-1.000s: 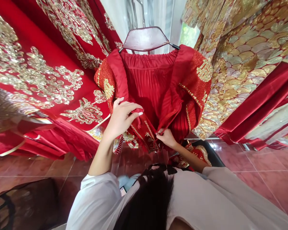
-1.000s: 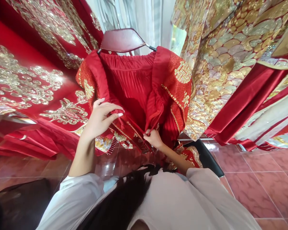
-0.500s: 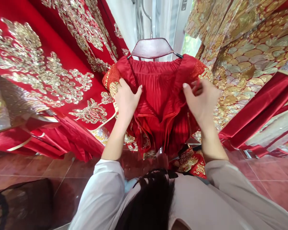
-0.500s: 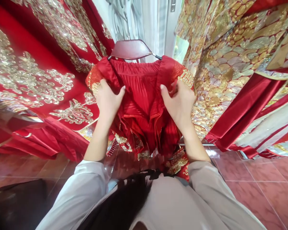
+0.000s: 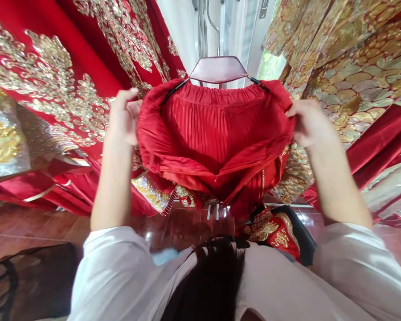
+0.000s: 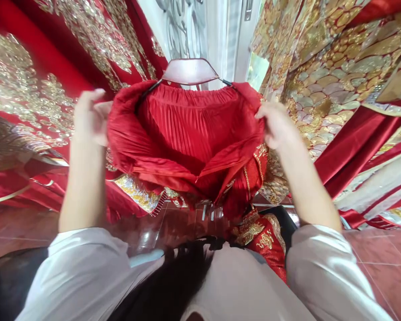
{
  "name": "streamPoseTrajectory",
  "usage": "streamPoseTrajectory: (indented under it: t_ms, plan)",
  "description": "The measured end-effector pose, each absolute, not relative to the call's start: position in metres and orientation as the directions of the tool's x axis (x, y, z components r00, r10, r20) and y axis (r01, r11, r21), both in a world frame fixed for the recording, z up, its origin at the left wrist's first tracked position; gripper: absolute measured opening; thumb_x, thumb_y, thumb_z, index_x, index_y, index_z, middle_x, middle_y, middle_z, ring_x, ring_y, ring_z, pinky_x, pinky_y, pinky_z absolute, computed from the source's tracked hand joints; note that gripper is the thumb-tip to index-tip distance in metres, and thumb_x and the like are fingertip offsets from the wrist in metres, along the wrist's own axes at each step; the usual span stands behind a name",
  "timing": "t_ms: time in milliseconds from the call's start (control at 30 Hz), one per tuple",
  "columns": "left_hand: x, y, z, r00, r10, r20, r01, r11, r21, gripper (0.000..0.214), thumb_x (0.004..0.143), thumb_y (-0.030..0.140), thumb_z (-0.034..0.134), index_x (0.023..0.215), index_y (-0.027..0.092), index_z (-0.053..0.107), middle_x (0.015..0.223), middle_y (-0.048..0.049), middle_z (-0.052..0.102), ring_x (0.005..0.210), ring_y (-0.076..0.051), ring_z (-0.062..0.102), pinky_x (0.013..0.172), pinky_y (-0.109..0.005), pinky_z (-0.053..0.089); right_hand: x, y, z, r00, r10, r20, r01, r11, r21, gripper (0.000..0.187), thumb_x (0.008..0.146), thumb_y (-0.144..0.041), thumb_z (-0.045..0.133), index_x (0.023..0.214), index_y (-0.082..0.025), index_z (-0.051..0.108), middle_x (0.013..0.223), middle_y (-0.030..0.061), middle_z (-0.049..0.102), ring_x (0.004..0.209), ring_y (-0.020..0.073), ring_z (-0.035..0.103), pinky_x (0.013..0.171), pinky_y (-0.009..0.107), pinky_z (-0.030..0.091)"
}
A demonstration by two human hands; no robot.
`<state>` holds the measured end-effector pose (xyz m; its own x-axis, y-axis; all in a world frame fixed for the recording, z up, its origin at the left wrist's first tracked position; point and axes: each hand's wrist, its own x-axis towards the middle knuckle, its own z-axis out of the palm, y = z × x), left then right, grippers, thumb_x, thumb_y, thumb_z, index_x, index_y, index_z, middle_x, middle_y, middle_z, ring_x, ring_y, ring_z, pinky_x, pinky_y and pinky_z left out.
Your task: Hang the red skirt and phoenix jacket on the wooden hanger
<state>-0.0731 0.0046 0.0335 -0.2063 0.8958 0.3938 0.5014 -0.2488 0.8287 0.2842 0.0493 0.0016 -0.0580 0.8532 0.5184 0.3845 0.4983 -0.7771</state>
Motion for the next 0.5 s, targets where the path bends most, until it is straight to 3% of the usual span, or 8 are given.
streamPoseTrajectory:
  t_ms: [67, 100, 200, 267, 333, 400, 500]
  plan:
    - [-0.072, -0.008, 0.051, -0.191, 0.934, 0.303, 0.48, -0.18, 0.859, 0.038, 0.094, 0.037, 0.039, 0.084, 0.004, 0.056, 0.059, 0.0003, 0.047, 0.066, -0.008, 0.051, 0.079, -0.041, 0.053, 0.29, 0.042, 0.027, -0.067, 0.959, 0.276, 0.4, 0.279, -0.873, 0.046, 0.092, -0.041, 0.044, 0.067, -0.007, 0.062, 0.061, 0.0048, 0.06, 0.054, 0.0063, 0.055, 0.052, 0.024, 0.038]
    - [-0.07, -0.012, 0.059, -0.208, 0.933, 0.295, 0.536, -0.143, 0.832, 0.034, 0.09, 0.035, 0.05, 0.086, 0.002, 0.057, 0.06, 0.0022, 0.045, 0.062, -0.005, 0.046, 0.08, -0.042, 0.052, 0.293, 0.04, 0.038, -0.046, 0.977, 0.208, 0.472, 0.204, -0.857, 0.044, 0.086, -0.044, 0.051, 0.071, -0.005, 0.064, 0.061, 0.0037, 0.06, 0.054, 0.0053, 0.054, 0.052, 0.024, 0.035]
    - [-0.07, -0.014, 0.077, -0.25, 0.853, 0.457, 0.839, -0.044, 0.542, 0.029, 0.081, 0.026, 0.063, 0.088, -0.002, 0.059, 0.064, 0.0051, 0.039, 0.063, 0.002, 0.037, 0.083, -0.046, 0.046, 0.305, 0.043, 0.066, 0.095, 0.945, 0.313, 0.791, 0.119, -0.6, 0.036, 0.066, -0.035, 0.069, 0.082, -0.003, 0.068, 0.065, 0.0028, 0.061, 0.059, 0.007, 0.056, 0.051, 0.025, 0.028]
    - [-0.075, -0.008, 0.083, -0.238, 0.806, 0.542, 0.927, 0.022, 0.375, 0.028, 0.082, 0.026, 0.058, 0.088, -0.001, 0.061, 0.066, 0.0045, 0.036, 0.068, 0.001, 0.039, 0.085, -0.047, 0.043, 0.317, 0.052, 0.076, 0.156, 0.887, 0.435, 0.879, 0.076, -0.471, 0.034, 0.066, -0.03, 0.067, 0.083, -0.001, 0.067, 0.076, 0.006, 0.064, 0.073, 0.0131, 0.059, 0.053, 0.029, 0.027]
    - [-0.083, 0.003, 0.084, -0.234, 0.81, 0.537, 0.957, 0.093, 0.276, 0.025, 0.082, 0.025, 0.059, 0.087, 0.001, 0.063, 0.065, 0.0038, 0.035, 0.073, -0.002, 0.044, 0.088, -0.045, 0.044, 0.328, 0.065, 0.079, 0.187, 0.836, 0.516, 0.907, 0.056, -0.418, 0.03, 0.07, -0.027, 0.06, 0.074, 0.003, 0.063, 0.087, 0.009, 0.065, 0.086, 0.019, 0.059, 0.058, 0.032, 0.028]
    - [-0.089, 0.015, 0.081, -0.258, 0.853, 0.453, 0.959, 0.169, 0.228, 0.017, 0.08, 0.022, 0.064, 0.084, 0.005, 0.063, 0.063, 0.0031, 0.038, 0.076, -0.008, 0.05, 0.091, -0.044, 0.045, 0.335, 0.075, 0.075, 0.181, 0.854, 0.487, 0.927, 0.017, -0.374, 0.027, 0.072, -0.023, 0.057, 0.062, 0.002, 0.057, 0.089, 0.0125, 0.065, 0.091, 0.0216, 0.059, 0.061, 0.033, 0.03]
    - [-0.093, 0.027, 0.07, -0.295, 0.915, 0.276, 0.949, 0.247, 0.194, 0.009, 0.074, 0.012, 0.069, 0.078, 0.012, 0.06, 0.063, 0.0002, 0.047, 0.08, -0.018, 0.056, 0.092, -0.046, 0.046, 0.337, 0.084, 0.061, 0.176, 0.947, 0.269, 0.966, -0.113, -0.232, 0.023, 0.076, -0.018, 0.054, 0.063, 0.001, 0.058, 0.087, 0.0203, 0.064, 0.092, 0.023, 0.062, 0.061, 0.031, 0.031]
